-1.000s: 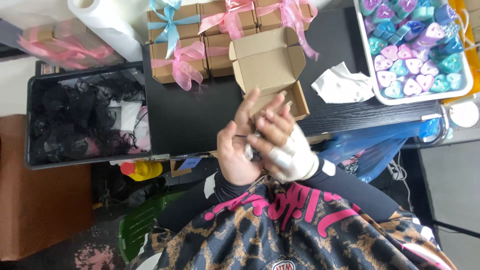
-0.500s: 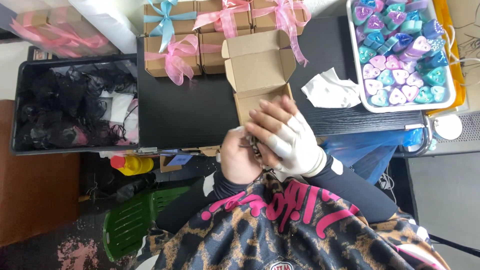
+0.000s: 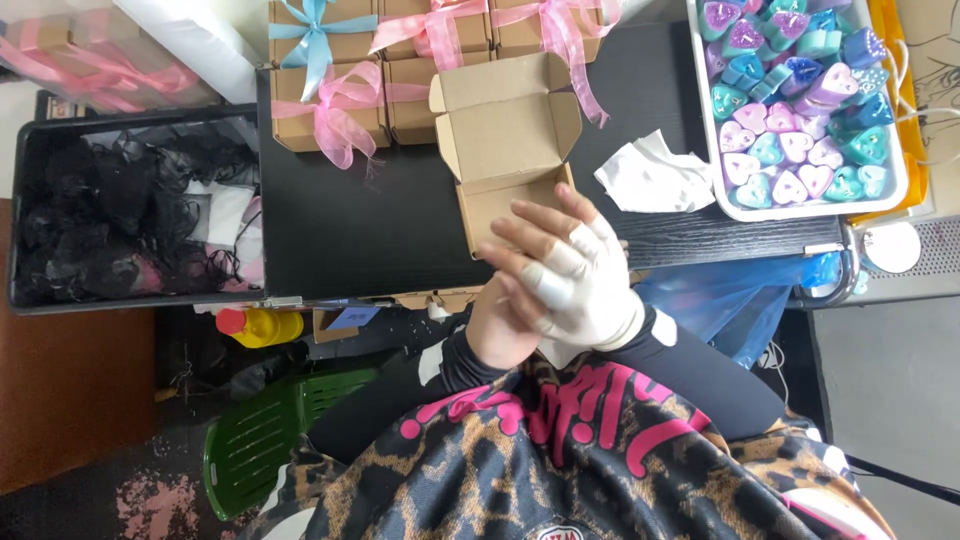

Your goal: Packaging heart-shaped wax melts into small boxes with paper filler and tying them with pink ribbons.

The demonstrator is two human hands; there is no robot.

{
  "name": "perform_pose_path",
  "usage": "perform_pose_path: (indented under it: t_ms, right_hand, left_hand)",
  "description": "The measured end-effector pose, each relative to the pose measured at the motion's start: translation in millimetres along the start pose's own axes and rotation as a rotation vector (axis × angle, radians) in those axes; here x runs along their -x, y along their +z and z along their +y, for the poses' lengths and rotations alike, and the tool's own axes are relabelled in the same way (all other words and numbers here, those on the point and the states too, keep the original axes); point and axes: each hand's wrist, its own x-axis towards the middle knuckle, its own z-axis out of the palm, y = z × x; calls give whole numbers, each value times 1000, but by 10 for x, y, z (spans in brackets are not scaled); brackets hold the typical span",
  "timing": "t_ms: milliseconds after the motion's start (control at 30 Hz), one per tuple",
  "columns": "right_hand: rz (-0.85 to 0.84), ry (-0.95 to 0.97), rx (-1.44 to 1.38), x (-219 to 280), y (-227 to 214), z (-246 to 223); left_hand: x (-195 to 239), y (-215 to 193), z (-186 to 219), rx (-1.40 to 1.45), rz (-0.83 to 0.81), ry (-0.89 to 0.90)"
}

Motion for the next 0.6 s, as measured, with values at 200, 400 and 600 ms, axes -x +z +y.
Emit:
perform_pose_path:
  t_ms: [200, 400, 600]
  right_hand:
    - [-10, 82, 52, 95, -4, 10]
    - [60, -14, -221, 697, 459, -120]
    - [41, 172, -140, 652, 424, -77]
  left_hand:
    - [-241, 724, -669, -1228, 335, 430]
    - [-347, 802, -493, -1230, 150, 177]
    - [-367, 671, -560, -1380, 448, 348]
